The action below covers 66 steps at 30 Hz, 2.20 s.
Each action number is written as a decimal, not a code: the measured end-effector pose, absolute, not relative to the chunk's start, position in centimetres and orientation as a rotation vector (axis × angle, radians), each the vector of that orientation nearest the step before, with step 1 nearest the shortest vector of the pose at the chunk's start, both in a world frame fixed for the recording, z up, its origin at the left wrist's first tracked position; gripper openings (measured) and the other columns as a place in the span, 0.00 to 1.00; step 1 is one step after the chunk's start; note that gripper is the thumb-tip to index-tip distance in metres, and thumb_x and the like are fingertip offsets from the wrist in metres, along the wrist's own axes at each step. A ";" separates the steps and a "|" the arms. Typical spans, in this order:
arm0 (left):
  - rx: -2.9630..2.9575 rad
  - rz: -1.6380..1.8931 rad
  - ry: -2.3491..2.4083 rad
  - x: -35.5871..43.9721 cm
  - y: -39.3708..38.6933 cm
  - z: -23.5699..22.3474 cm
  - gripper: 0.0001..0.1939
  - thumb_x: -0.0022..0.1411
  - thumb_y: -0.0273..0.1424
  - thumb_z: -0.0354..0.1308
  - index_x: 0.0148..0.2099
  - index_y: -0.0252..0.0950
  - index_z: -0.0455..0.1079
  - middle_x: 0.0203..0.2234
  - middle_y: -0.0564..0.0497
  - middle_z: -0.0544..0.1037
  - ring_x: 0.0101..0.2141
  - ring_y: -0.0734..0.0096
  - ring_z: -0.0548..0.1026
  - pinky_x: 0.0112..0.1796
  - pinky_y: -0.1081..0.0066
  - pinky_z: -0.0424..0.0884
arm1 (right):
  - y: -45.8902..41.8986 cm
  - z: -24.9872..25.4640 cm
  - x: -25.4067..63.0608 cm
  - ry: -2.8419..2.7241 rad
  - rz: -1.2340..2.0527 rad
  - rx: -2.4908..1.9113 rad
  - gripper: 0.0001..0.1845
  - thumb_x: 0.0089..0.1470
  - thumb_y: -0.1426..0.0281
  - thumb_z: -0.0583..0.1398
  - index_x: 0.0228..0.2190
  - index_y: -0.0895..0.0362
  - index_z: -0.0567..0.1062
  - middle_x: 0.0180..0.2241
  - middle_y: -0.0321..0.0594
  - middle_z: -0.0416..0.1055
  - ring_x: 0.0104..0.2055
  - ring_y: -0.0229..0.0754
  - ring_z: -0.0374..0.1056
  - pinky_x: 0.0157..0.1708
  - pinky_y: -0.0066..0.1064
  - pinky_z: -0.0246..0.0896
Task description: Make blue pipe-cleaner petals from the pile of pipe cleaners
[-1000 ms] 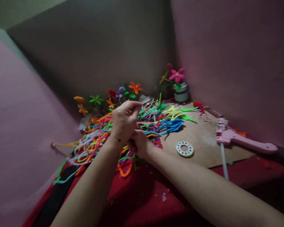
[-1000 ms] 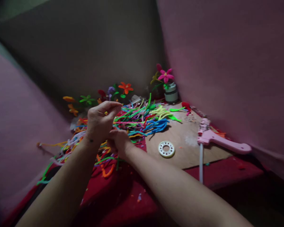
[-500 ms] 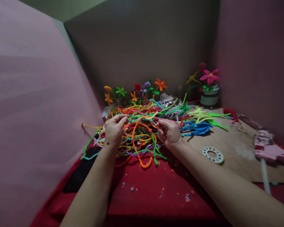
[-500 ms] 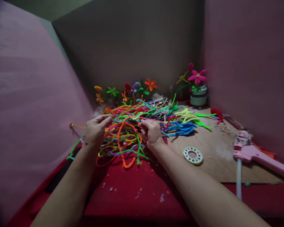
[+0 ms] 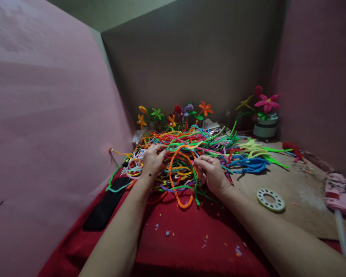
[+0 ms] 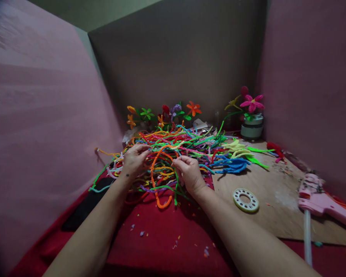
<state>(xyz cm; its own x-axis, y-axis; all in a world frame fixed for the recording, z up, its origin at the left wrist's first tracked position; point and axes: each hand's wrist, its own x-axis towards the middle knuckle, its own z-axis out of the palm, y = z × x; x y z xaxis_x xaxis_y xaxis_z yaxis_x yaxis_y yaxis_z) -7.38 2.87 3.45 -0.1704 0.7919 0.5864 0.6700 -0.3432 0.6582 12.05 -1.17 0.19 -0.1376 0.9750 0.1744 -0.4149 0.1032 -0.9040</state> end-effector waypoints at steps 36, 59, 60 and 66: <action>2.231 1.280 1.215 -3.9 -1.1 4.9 0.16 0.52 0.24 0.54 0.45 0.39 0.70 0.39 0.49 0.70 0.34 0.72 0.69 0.36 0.72 0.67 | -2.1 1.0 11.5 -1.173 1.632 -0.768 0.09 0.41 0.67 0.59 0.20 0.62 0.72 0.13 0.32 0.63 0.10 0.28 0.50 0.10 0.22 0.39; 1.532 1.946 1.254 -4.3 -0.9 6.0 0.13 0.53 0.34 0.56 0.42 0.38 0.66 0.29 0.54 0.71 0.20 0.82 0.65 0.21 0.80 0.62 | -2.8 2.0 13.0 -1.484 2.187 -0.114 0.13 0.44 0.66 0.63 0.29 0.63 0.76 0.21 0.39 0.74 0.12 0.30 0.61 0.11 0.19 0.52; 1.346 1.965 1.150 -4.2 -1.0 6.4 0.10 0.54 0.34 0.55 0.39 0.37 0.66 0.27 0.54 0.70 0.19 0.83 0.64 0.19 0.81 0.61 | -2.7 1.9 12.9 -1.415 2.156 -0.124 0.13 0.44 0.65 0.63 0.29 0.63 0.76 0.20 0.39 0.74 0.12 0.31 0.62 0.11 0.19 0.53; 0.622 1.839 0.717 -5.2 -0.8 7.7 0.06 0.58 0.25 0.49 0.28 0.33 0.61 0.21 0.52 0.69 0.20 0.83 0.67 0.19 0.85 0.63 | -2.2 1.5 12.2 -1.219 2.038 -0.270 0.11 0.47 0.66 0.62 0.29 0.62 0.75 0.14 0.33 0.67 0.12 0.27 0.58 0.11 0.17 0.51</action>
<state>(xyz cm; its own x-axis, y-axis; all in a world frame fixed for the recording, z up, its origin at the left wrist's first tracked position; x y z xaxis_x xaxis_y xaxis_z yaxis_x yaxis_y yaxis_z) -5.22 -0.76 7.69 -0.3444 0.9344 0.0906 -0.6267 -0.3007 0.7189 12.25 -2.21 1.50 -0.7083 0.6822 0.1815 -0.4826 -0.2804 -0.8297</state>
